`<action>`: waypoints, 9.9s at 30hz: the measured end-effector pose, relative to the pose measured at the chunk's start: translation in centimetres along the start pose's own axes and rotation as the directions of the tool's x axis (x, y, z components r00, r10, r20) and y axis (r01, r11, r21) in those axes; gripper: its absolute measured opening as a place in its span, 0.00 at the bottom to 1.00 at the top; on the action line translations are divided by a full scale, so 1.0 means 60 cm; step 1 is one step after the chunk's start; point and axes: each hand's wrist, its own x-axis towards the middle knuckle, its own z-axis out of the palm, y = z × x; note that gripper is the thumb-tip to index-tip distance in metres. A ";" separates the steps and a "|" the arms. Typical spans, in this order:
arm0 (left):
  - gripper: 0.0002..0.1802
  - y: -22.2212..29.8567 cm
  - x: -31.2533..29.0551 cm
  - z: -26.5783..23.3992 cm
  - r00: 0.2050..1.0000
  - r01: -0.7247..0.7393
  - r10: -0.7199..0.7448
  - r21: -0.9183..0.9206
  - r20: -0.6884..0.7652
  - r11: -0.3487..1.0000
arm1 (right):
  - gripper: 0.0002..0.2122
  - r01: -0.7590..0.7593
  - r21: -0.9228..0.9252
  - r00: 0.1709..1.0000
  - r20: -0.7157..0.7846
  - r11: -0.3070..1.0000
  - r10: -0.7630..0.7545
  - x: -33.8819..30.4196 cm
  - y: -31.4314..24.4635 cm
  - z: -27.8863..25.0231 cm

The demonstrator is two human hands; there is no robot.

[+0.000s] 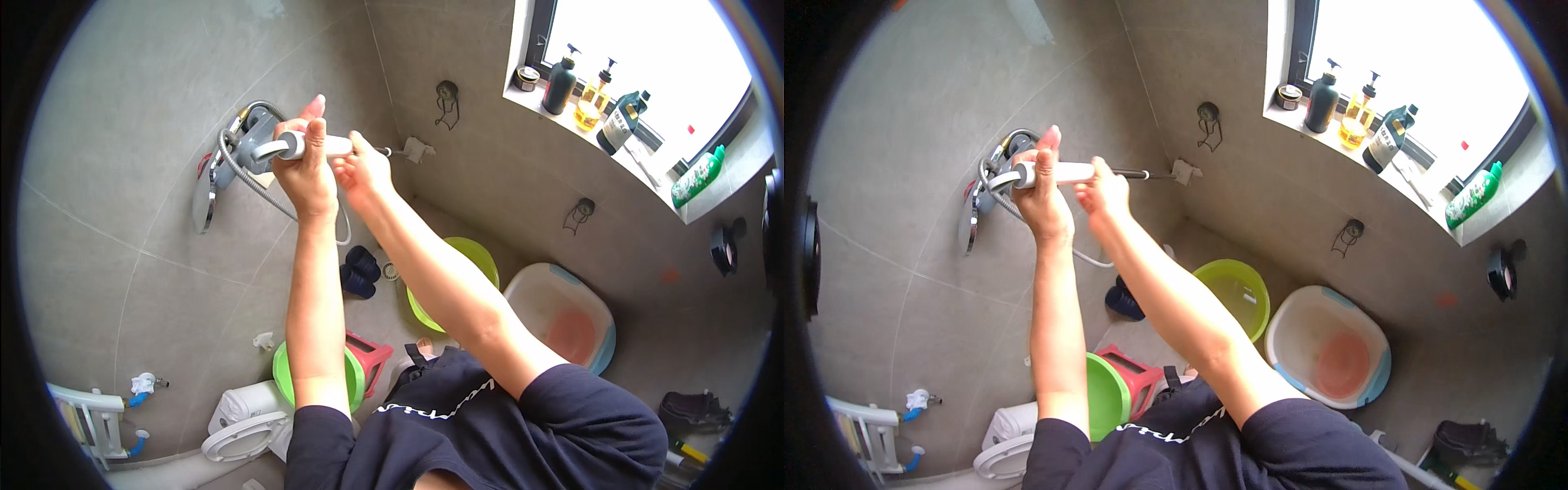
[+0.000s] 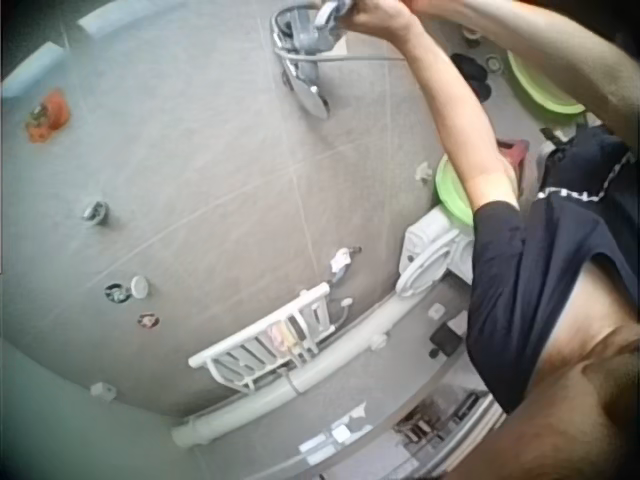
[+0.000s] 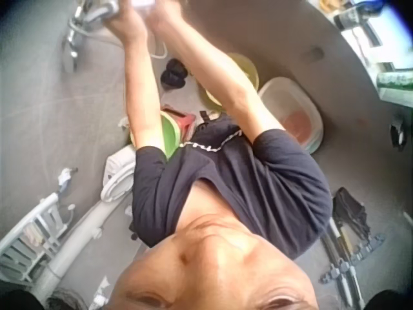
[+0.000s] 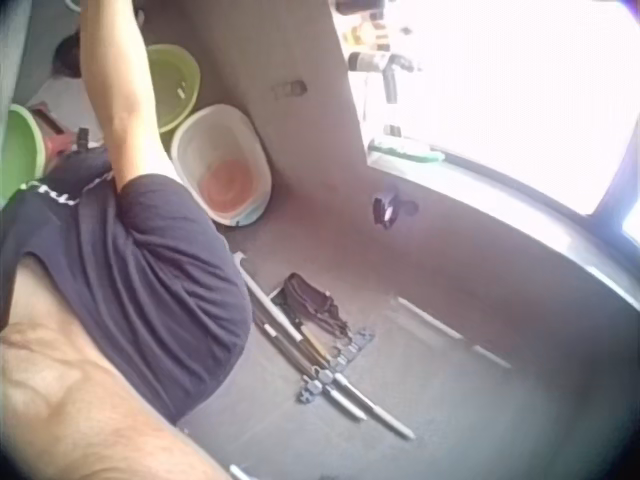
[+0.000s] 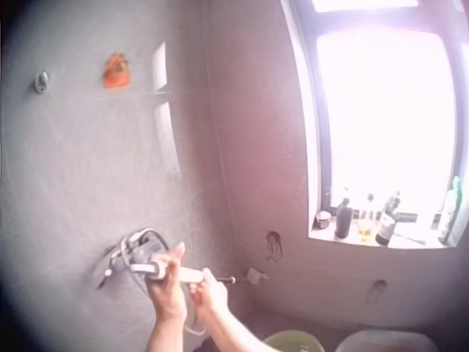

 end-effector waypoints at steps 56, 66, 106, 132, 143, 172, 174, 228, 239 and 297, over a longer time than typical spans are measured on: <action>0.08 -0.179 -0.221 -0.156 0.845 0.480 -0.486 0.086 0.222 0.873 | 0.04 -0.417 0.221 0.896 -0.061 0.882 0.439 0.205 0.153 -0.344; 0.15 -0.067 -0.176 -0.116 0.725 0.325 -0.307 0.086 0.616 0.942 | 0.05 -0.444 0.402 0.876 0.006 0.801 0.483 0.109 0.101 -0.303; 0.34 -0.261 -0.429 -0.213 0.104 0.921 -0.926 0.317 0.364 0.228 | 0.08 -0.415 0.280 0.746 -0.440 0.866 0.499 0.261 0.286 -0.582; 0.29 -0.080 -0.370 -0.219 0.117 0.905 -0.888 0.319 0.445 0.279 | 0.11 -0.486 0.206 0.647 -0.568 0.849 0.508 0.095 0.242 -0.445; 0.28 0.015 -0.371 -0.162 0.071 0.825 -0.900 0.481 0.430 0.295 | 0.14 -0.542 0.362 0.577 -0.496 0.758 0.649 0.015 0.182 -0.454; 0.26 -0.149 -0.496 -0.170 0.198 0.936 -0.895 0.194 0.400 0.293 | 0.10 -0.489 0.125 0.643 -0.617 0.863 0.454 0.125 0.236 -0.580; 0.25 -0.107 -0.475 -0.195 0.221 0.903 -0.877 0.250 0.426 0.349 | 0.09 -0.471 0.151 0.654 -0.601 0.869 0.459 0.097 0.239 -0.539; 0.22 -0.022 -0.463 -0.027 0.138 0.935 -0.875 0.231 0.465 0.270 | 0.08 -0.289 0.368 0.701 -0.547 0.884 0.458 -0.025 0.086 -0.587; 0.22 0.187 -0.356 -0.095 0.034 0.873 -0.768 0.355 0.640 0.335 | 0.12 -0.232 0.341 0.829 -0.421 0.911 0.368 -0.234 0.055 -0.414; 0.13 0.007 -0.509 0.189 0.151 0.486 -0.653 0.520 0.742 0.703 | 0.13 0.104 0.852 0.911 -0.289 0.513 0.294 -0.144 -0.029 -0.759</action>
